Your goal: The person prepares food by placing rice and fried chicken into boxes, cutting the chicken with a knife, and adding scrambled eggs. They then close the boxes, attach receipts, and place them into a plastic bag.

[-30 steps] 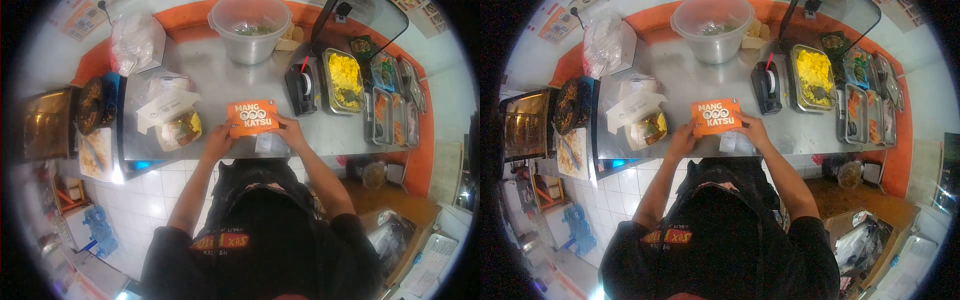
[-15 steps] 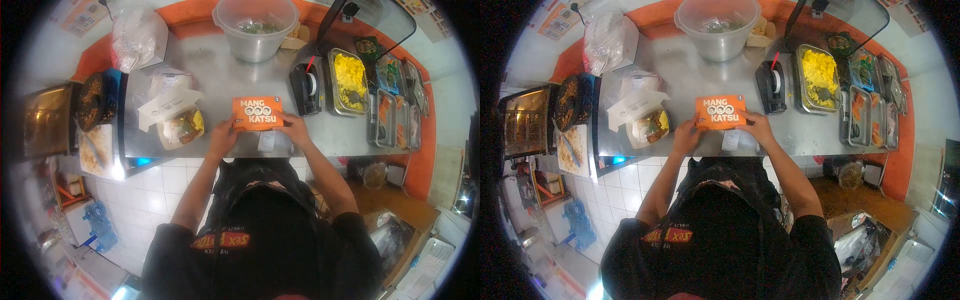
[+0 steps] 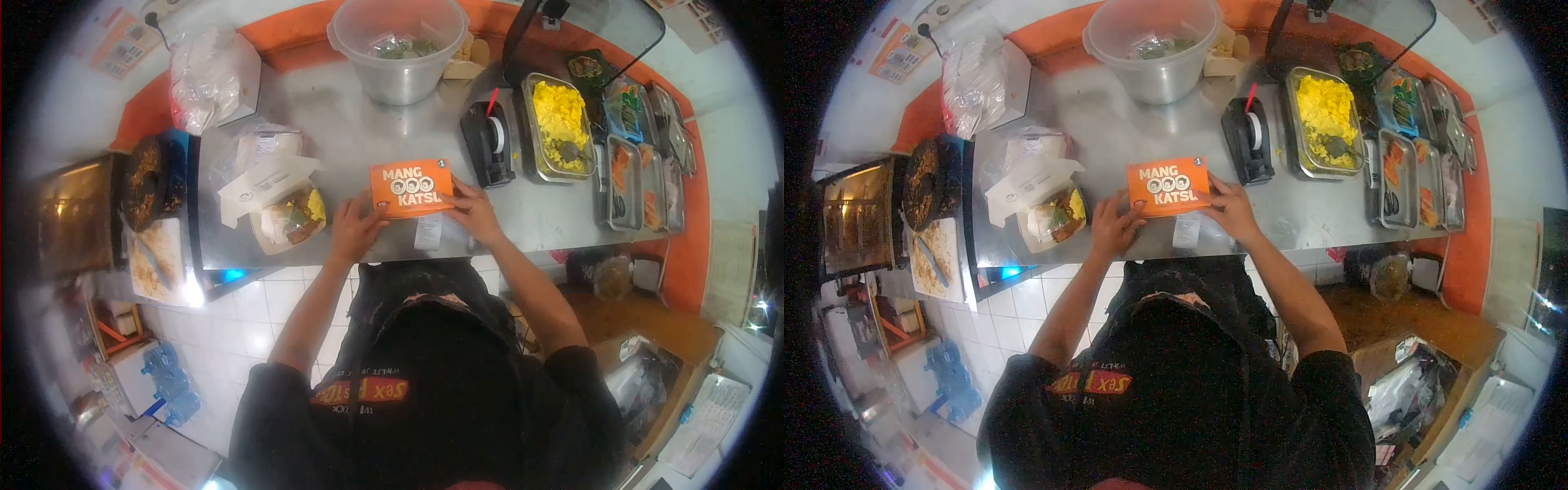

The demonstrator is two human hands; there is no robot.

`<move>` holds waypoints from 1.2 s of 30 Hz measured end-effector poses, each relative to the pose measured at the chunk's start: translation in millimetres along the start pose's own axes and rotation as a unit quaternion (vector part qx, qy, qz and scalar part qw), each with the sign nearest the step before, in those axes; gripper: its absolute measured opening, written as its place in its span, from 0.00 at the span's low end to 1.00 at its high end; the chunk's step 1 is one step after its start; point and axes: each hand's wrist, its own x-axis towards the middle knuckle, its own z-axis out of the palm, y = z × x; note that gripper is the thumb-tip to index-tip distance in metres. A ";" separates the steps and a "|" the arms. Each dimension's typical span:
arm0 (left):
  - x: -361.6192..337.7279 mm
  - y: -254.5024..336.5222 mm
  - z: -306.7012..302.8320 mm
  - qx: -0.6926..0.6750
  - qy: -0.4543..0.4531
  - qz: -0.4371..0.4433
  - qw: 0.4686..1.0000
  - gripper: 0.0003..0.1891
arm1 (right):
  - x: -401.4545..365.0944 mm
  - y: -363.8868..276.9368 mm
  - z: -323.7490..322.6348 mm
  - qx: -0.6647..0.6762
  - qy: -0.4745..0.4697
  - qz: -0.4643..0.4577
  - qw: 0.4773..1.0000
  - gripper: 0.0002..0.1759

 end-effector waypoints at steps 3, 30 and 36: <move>18.5 11.8 2.0 0.091 -0.012 0.006 0.996 0.27 | -7.3 14.6 20.6 -0.286 0.108 -0.075 0.949 0.22; 82.1 35.2 28.2 0.042 -0.081 0.019 0.996 0.37 | -19.2 51.8 -54.1 0.048 0.411 0.255 0.874 0.09; 82.7 40.4 30.8 0.048 -0.059 0.005 0.997 0.33 | -30.0 67.3 -36.9 -0.300 0.359 0.263 0.844 0.10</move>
